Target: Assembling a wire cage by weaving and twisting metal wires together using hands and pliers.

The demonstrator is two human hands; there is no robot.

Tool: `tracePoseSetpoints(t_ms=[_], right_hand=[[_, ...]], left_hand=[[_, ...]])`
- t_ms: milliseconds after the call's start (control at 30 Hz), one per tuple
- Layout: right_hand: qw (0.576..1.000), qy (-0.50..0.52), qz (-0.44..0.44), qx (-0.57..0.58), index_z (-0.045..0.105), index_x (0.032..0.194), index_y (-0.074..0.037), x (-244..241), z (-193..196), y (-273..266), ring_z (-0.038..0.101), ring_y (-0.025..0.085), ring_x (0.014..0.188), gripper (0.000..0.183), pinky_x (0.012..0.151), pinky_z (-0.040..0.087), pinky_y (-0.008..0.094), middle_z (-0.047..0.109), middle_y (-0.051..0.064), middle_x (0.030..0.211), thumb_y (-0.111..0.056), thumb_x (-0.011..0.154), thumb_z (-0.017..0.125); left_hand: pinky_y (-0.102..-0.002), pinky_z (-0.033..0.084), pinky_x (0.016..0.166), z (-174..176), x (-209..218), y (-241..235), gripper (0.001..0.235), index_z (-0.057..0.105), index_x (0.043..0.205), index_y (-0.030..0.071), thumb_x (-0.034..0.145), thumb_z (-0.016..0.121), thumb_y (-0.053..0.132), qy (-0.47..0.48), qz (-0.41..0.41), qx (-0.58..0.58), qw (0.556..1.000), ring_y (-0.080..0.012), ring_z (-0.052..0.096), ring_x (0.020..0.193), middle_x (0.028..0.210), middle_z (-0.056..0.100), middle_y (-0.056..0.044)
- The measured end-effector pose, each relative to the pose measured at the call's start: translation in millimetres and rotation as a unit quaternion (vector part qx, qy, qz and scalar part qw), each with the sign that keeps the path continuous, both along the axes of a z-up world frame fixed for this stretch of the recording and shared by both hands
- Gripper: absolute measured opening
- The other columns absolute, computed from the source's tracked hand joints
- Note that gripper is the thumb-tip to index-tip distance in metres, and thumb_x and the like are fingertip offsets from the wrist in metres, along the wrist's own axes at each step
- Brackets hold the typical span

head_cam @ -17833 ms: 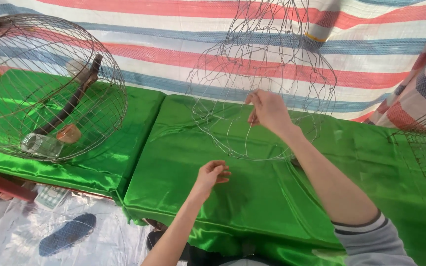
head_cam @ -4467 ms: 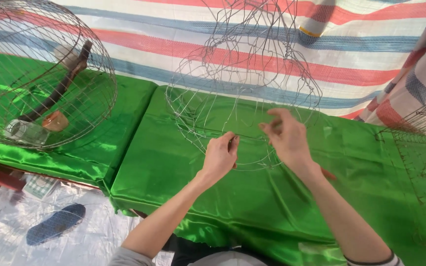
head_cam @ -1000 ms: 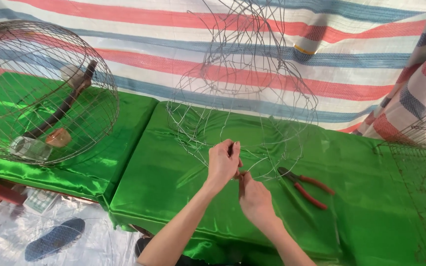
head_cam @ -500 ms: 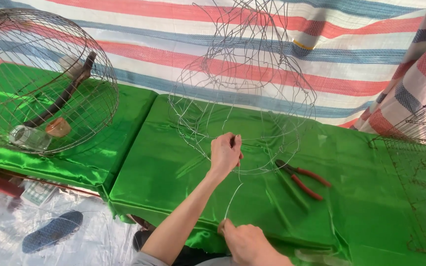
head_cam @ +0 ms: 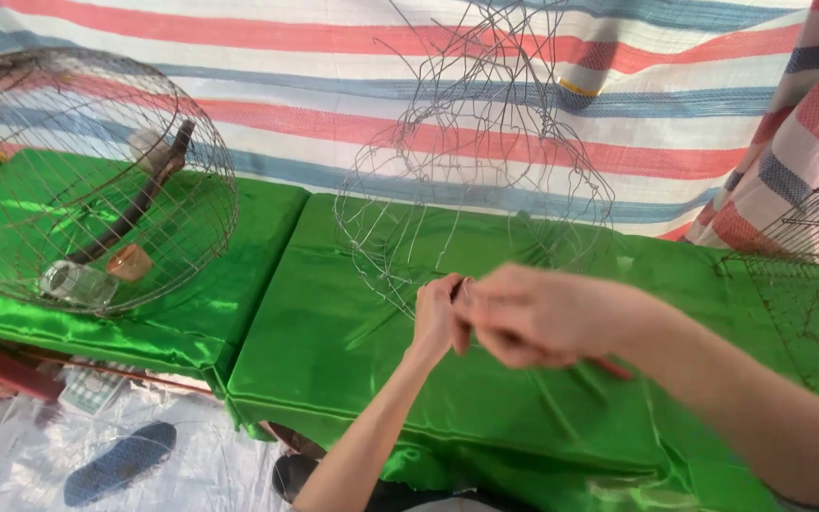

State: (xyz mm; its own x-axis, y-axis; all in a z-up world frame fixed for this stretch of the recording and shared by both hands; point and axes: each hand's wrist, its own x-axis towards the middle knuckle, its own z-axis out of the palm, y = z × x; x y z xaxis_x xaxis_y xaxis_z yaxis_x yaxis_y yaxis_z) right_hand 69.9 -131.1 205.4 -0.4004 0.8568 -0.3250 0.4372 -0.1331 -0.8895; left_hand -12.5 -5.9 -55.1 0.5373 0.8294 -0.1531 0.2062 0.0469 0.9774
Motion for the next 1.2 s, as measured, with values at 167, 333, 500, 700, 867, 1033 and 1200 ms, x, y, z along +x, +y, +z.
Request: tracePoseSetpoints(t_ms=[167,333,500,700,867,1033,1200], right_hand=[[0.980,0.164,-0.110,-0.008,0.059,0.069,-0.001,26,0,62,0.028,0.008,0.024,0.048,0.022,0.021,0.023,0.035,-0.002,0.038,-0.018,0.107,0.035],[0.888,0.398,-0.215,-0.083,0.049,0.132,0.012,71,-22,136,0.033,0.002,0.034,0.034,0.025,0.028,0.012,0.035,-0.010,0.049,-0.009,0.108,0.036],[0.802,0.471,-0.341,-0.133,0.029,0.148,0.014,51,-14,157,0.043,-0.001,0.044,0.049,0.033,0.037,0.008,0.045,-0.009,0.060,-0.003,0.103,0.041],[0.710,0.558,-0.407,-0.134,0.046,0.123,0.011,40,-40,192,0.059,0.008,0.060,0.025,0.051,0.055,0.014,0.057,0.005,0.079,0.008,0.100,0.038],[0.651,0.597,-0.445,-0.146,0.047,0.114,0.006,41,-24,193,0.059,0.012,0.060,0.018,0.051,0.058,0.018,0.053,0.007,0.077,0.007,0.101,0.034],[0.587,0.585,-0.533,-0.173,0.057,0.106,0.011,61,-6,193,0.059,0.014,0.048,0.018,0.035,0.056,0.017,0.059,0.012,0.077,-0.004,0.110,0.049],[0.844,0.399,-0.320,-0.164,0.040,0.142,0.013,77,-21,171,0.058,0.007,0.044,0.040,0.027,0.043,0.014,0.068,0.014,0.091,-0.008,0.108,0.046]], left_hand=[[-0.028,0.050,0.067,-15,4,4,0.022,0.071,0.090,0.007,0.102,0.053,0.011,0.050,-0.020,0.158,0.986,-0.0175,0.061,0.054,0.057,0.063,-0.007],[-0.027,0.046,0.066,-16,-4,-3,0.023,0.073,0.106,0.006,0.107,0.051,0.012,-0.003,-0.039,0.221,0.974,-0.0137,0.055,0.056,0.068,0.066,-0.008],[-0.046,0.057,0.072,-6,-9,-8,0.024,0.066,0.116,-0.001,0.107,0.046,0.010,0.002,-0.055,0.364,0.930,-0.0406,0.072,0.080,0.087,0.072,-0.024],[-0.035,0.048,0.047,-47,11,-7,0.040,0.070,0.110,0.008,0.101,0.060,0.046,0.040,0.062,0.424,0.903,-0.0210,0.058,0.046,0.050,0.048,0.001],[-0.038,0.049,0.044,-46,17,-6,0.017,0.068,0.101,0.009,0.104,0.058,0.023,0.039,0.113,0.480,0.869,-0.0260,0.060,0.045,0.052,0.051,-0.004],[-0.022,0.025,0.035,-60,13,4,0.016,0.067,0.096,0.004,0.105,0.059,0.014,0.005,0.055,0.484,0.873,-0.0042,0.041,0.041,0.058,0.058,0.002],[-0.030,0.042,0.046,-19,-9,3,0.022,0.063,0.115,-0.001,0.107,0.048,0.012,-0.026,-0.110,0.311,0.944,-0.0162,0.060,0.050,0.063,0.065,-0.003]])
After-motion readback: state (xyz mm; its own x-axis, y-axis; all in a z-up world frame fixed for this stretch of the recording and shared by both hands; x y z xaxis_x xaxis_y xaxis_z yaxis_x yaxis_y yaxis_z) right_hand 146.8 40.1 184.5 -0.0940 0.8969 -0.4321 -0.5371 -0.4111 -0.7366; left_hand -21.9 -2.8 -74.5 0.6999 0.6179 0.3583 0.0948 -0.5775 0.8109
